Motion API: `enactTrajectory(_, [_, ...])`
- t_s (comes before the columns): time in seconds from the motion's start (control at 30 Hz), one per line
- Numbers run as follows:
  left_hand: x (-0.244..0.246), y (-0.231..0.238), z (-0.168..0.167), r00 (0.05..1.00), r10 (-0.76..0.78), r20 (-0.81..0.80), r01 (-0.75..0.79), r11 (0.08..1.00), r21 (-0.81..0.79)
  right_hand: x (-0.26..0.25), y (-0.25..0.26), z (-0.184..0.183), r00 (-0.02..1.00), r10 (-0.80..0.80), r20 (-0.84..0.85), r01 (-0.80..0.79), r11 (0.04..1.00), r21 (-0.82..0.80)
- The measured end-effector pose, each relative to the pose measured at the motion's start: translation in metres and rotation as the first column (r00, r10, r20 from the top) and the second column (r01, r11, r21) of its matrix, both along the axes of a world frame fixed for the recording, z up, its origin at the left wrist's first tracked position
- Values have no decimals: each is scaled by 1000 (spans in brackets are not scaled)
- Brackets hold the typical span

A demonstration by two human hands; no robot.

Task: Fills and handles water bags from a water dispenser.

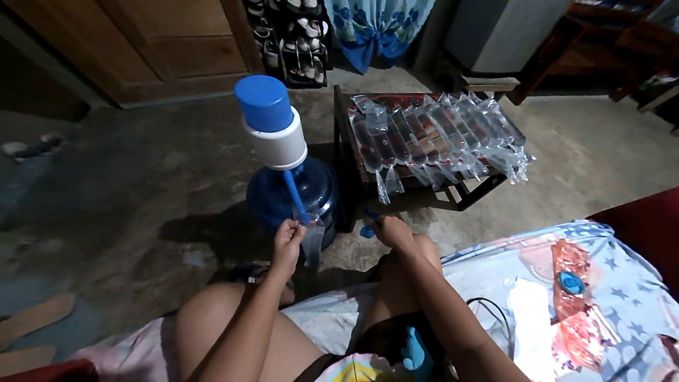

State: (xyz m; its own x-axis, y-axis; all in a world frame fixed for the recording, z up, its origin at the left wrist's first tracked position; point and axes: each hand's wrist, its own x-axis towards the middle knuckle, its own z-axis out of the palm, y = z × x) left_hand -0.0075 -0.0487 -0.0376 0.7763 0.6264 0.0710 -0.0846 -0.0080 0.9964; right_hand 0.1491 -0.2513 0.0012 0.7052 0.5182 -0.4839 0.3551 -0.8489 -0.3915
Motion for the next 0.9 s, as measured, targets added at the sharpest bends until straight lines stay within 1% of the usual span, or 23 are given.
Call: enactTrajectory(0.9, [1,0,-2,999,-9,42,10,1000,-11,0,1,1,1000,7,2,-7,1000,-18])
